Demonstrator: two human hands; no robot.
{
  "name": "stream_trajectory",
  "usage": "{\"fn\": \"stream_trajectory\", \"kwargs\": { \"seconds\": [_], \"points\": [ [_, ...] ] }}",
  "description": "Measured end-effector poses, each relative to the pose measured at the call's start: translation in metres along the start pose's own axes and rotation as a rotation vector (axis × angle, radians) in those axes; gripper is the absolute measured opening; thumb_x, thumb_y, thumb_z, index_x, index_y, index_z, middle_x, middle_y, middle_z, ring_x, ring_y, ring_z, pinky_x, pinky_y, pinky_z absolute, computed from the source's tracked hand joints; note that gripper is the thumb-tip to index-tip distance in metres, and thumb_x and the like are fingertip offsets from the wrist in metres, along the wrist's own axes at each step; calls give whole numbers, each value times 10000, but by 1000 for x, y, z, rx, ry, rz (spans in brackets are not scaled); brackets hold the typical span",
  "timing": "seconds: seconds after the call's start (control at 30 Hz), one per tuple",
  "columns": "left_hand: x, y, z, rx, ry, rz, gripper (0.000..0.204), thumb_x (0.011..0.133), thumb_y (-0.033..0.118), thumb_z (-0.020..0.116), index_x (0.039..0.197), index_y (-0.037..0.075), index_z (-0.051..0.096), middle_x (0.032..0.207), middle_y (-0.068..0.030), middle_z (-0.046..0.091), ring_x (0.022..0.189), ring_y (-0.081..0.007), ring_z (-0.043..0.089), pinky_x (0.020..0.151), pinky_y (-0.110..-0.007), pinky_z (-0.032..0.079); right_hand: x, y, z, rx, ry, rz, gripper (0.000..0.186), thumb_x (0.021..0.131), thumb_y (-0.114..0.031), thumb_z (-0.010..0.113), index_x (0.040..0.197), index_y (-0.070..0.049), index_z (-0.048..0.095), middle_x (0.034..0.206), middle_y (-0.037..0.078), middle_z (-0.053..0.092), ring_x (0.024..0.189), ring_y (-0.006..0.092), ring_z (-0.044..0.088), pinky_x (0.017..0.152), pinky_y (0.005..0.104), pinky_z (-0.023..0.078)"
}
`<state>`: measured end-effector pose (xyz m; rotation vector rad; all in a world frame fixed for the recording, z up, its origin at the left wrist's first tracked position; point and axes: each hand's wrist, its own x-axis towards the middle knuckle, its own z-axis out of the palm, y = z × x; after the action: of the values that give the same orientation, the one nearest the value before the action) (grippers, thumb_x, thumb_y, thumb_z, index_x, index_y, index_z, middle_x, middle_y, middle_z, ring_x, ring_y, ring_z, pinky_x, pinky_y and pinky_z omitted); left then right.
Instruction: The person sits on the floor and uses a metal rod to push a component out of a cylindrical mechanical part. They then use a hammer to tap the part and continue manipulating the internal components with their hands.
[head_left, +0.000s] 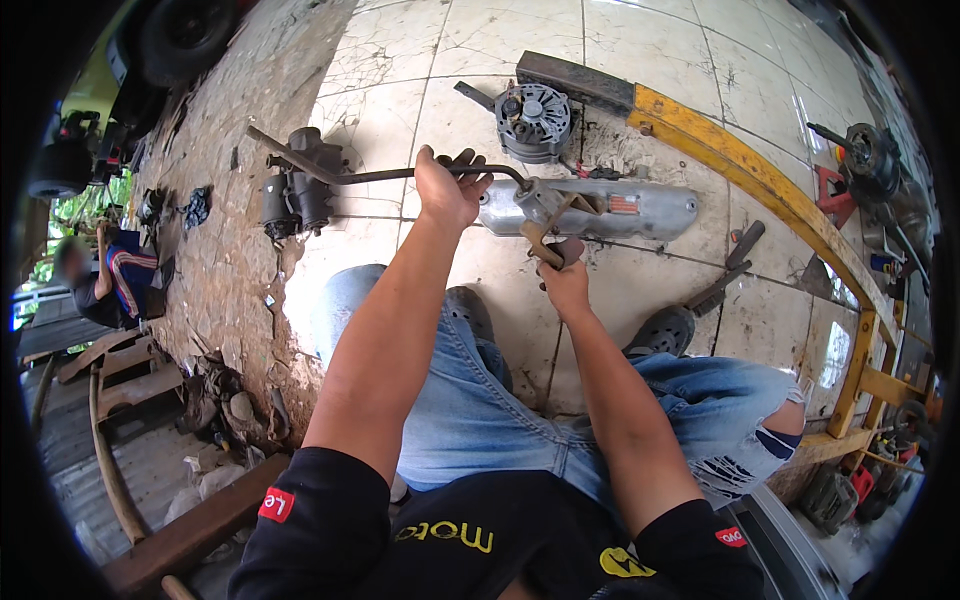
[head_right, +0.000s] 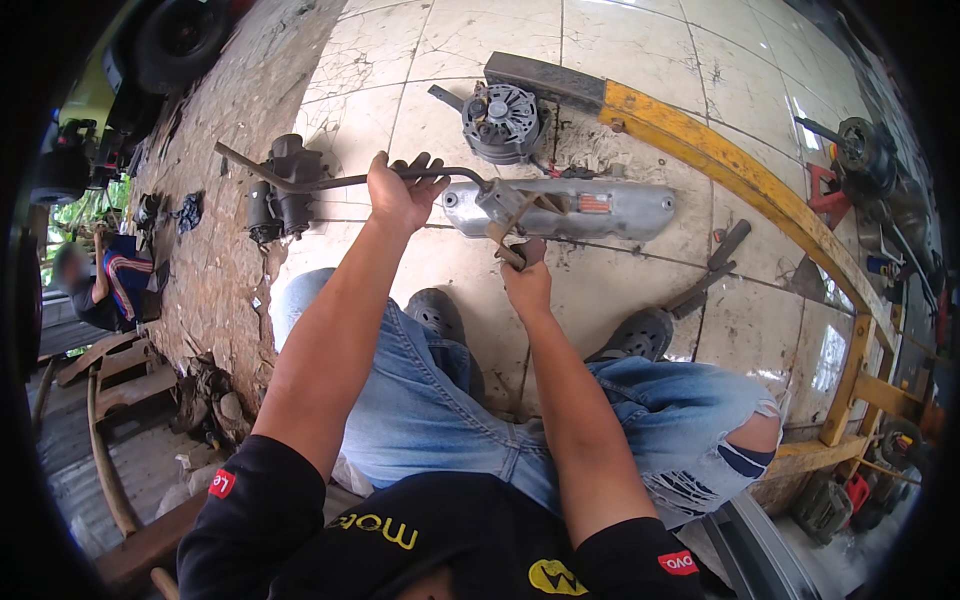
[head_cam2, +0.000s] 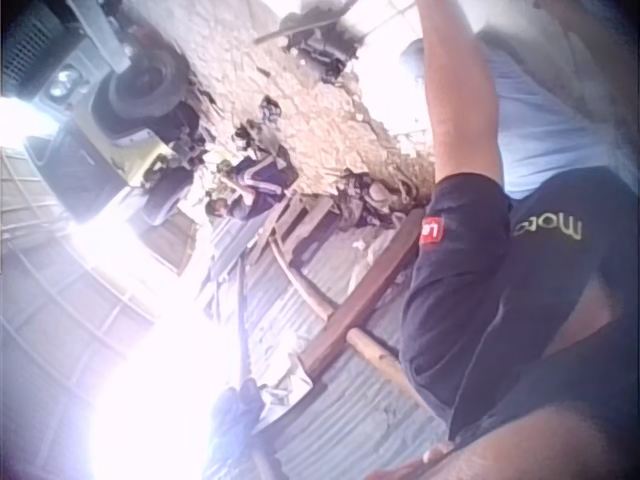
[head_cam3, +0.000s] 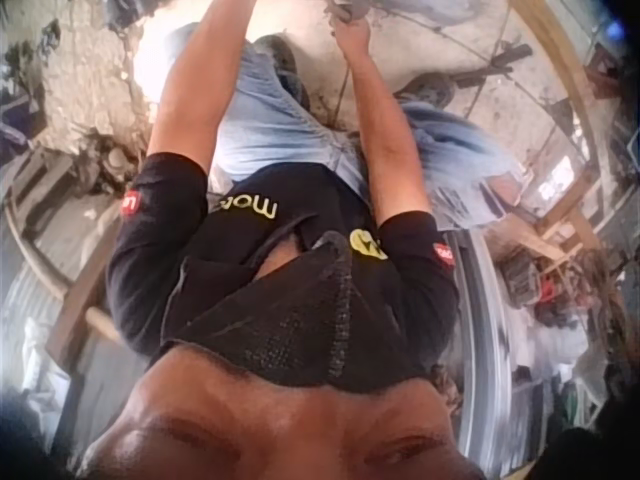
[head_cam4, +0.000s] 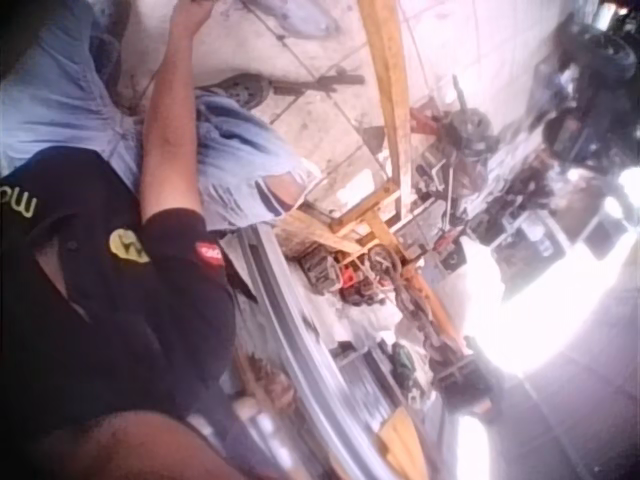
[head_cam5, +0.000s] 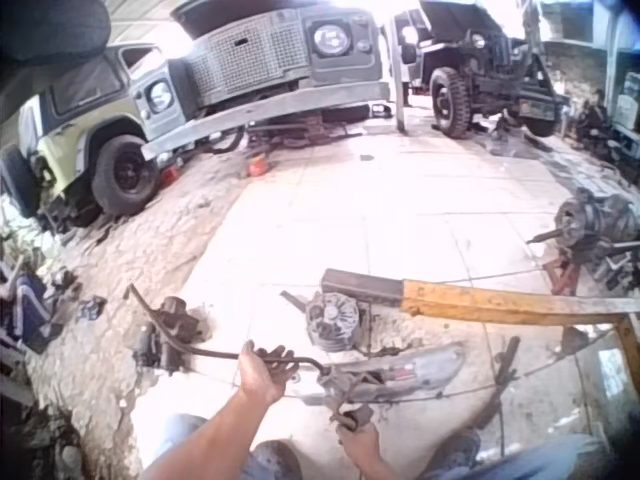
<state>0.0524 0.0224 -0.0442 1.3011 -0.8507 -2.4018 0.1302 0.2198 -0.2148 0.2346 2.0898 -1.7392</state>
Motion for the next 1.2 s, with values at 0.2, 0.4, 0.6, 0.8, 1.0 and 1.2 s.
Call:
{"fn": "stream_trajectory", "kwargs": {
  "seconds": [0.2,0.4,0.6,0.8,1.0,1.2],
  "points": [
    [8,-4,-17,14,0,38,576,1043,365,251,1448,-21,113,1304,-248,490,1176,-444,517,1060,-635,391,-6,-10,2,41,-64,157,180,859,-103,647,1011,-9,665,844,41,672,718,129,642,544,287,514],
    [21,-11,-34,69,89,-38,489,1026,215,243,1449,-10,140,1292,-238,502,1076,-445,575,962,-645,473,2,4,0,78,-63,206,208,900,-95,572,1075,-1,634,982,67,685,804,169,694,575,305,528],
    [23,-12,-31,120,158,-79,411,1002,118,296,1373,-45,228,1269,-239,528,1087,-479,582,937,-675,491,7,3,-10,55,-97,172,274,921,-100,555,1173,8,571,1049,76,670,803,188,701,585,311,529],
    [57,-26,-58,225,251,-106,363,1030,177,331,1240,-119,351,1201,-232,572,1007,-460,629,916,-665,517,-7,-14,-17,215,-33,307,258,929,-117,558,1158,2,556,1022,92,661,797,210,705,578,326,525],
    [44,-22,-59,265,239,-79,486,1064,344,271,1306,-75,324,1159,-220,562,933,-414,649,871,-628,559,2,-8,-33,321,66,524,232,967,-193,549,1117,-15,548,959,107,647,757,232,699,593,359,557],
    [13,-7,-59,348,109,-82,498,1063,338,219,1416,-14,208,1151,-202,529,949,-428,652,843,-647,565,-8,-18,-23,533,63,805,234,1015,-240,492,1127,-36,519,933,143,649,813,234,666,722,442,583]
  ]
}}
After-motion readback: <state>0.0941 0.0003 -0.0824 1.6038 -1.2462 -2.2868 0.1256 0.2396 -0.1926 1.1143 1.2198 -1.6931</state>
